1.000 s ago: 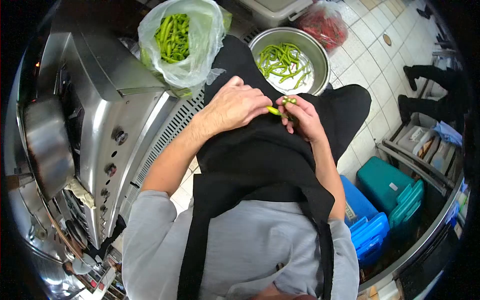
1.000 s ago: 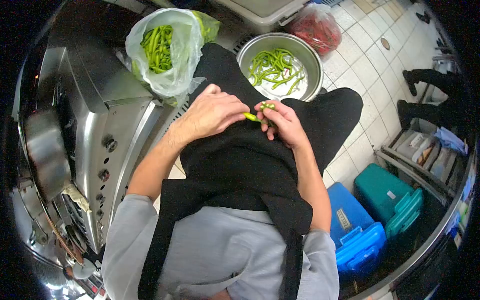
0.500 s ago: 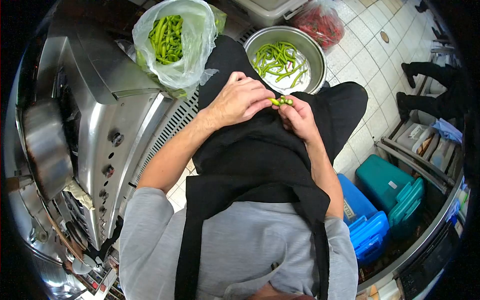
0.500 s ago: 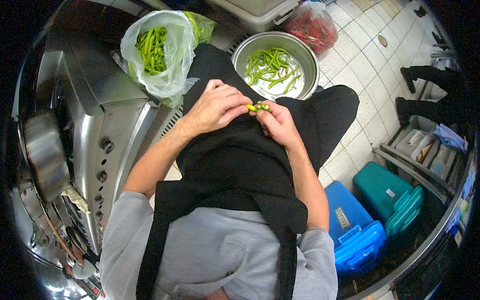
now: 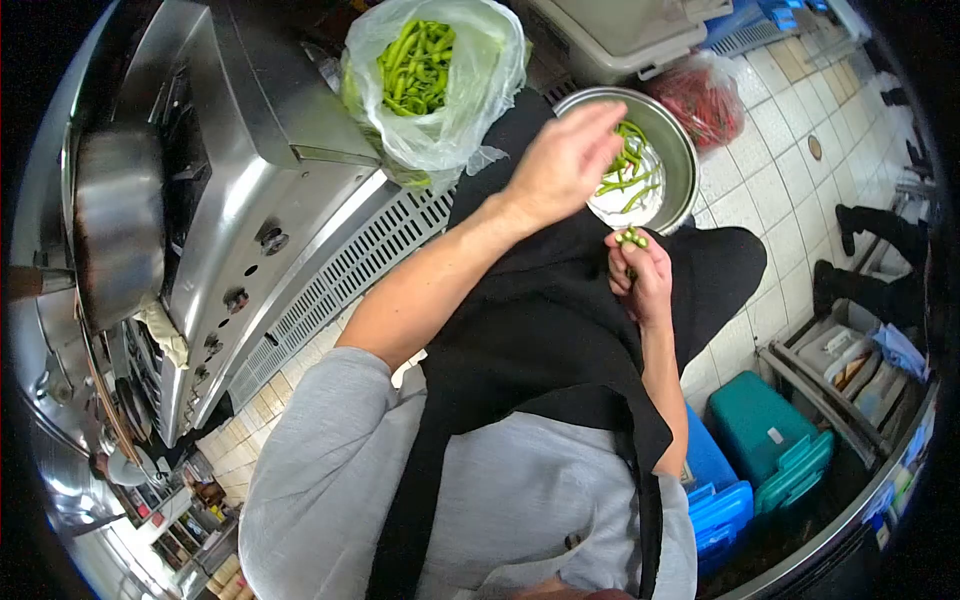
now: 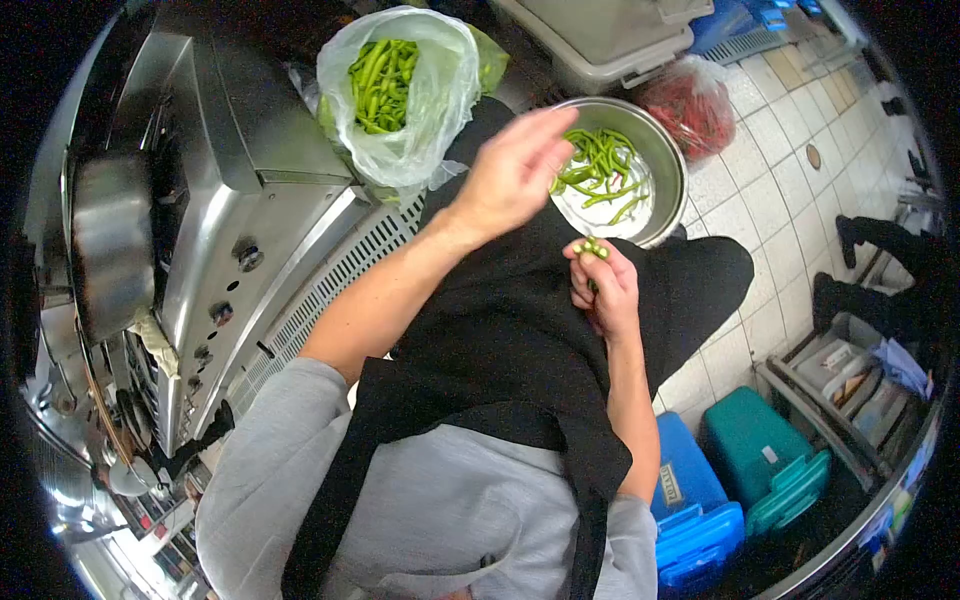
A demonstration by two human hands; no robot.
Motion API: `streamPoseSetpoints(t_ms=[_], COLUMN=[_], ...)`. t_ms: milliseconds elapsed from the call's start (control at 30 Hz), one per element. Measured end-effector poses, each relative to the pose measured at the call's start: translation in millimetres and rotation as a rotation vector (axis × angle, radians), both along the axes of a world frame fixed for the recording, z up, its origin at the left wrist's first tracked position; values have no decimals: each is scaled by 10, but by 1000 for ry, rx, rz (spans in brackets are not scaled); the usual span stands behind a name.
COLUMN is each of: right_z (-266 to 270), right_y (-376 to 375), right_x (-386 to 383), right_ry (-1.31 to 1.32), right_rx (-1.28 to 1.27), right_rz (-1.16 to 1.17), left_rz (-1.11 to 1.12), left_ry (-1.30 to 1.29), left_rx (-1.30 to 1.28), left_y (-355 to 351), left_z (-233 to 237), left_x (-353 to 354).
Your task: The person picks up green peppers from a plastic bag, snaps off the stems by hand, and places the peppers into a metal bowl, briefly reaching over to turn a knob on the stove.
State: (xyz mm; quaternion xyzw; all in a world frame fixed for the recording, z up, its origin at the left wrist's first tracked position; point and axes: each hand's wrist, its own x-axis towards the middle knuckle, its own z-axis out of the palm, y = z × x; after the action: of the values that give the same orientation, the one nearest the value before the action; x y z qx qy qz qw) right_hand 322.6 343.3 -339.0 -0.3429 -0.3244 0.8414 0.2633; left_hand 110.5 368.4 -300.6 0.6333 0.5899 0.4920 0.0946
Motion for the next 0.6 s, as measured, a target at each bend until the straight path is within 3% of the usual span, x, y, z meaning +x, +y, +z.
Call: streamPoseSetpoints(t_ms=[67,100,133,233,300,333,400,600], right_z=[-13,-27,-31,-6,-38,-53,-38,-37], right_y=[6,6,11,10,20,10,5,-5], right_x=[37,48,50,-4,-48,-61,-54,36], right_ry=[17,27,29,-25,-41,-73,-129,-202], right_rx=[-12,-28,-23,26,30,73,104,94], right_rz=[-5,-21,-24,-14,13,37,66,-6], left_rz=[162,306,488,696,693,695,669,631], left_ry=[-199,-153,-178,-35,144,143,481,516], left_rx=[-13,156,116,-55,-507,-503,-900,-860], left_y=[-56,-17,-12,16,26,26,69,83], left_z=[192,141,108,-443,-583,-591,-626,-559], left_x=[-379,-642,-917,-1836,-2024,-2020,-1984,-1986])
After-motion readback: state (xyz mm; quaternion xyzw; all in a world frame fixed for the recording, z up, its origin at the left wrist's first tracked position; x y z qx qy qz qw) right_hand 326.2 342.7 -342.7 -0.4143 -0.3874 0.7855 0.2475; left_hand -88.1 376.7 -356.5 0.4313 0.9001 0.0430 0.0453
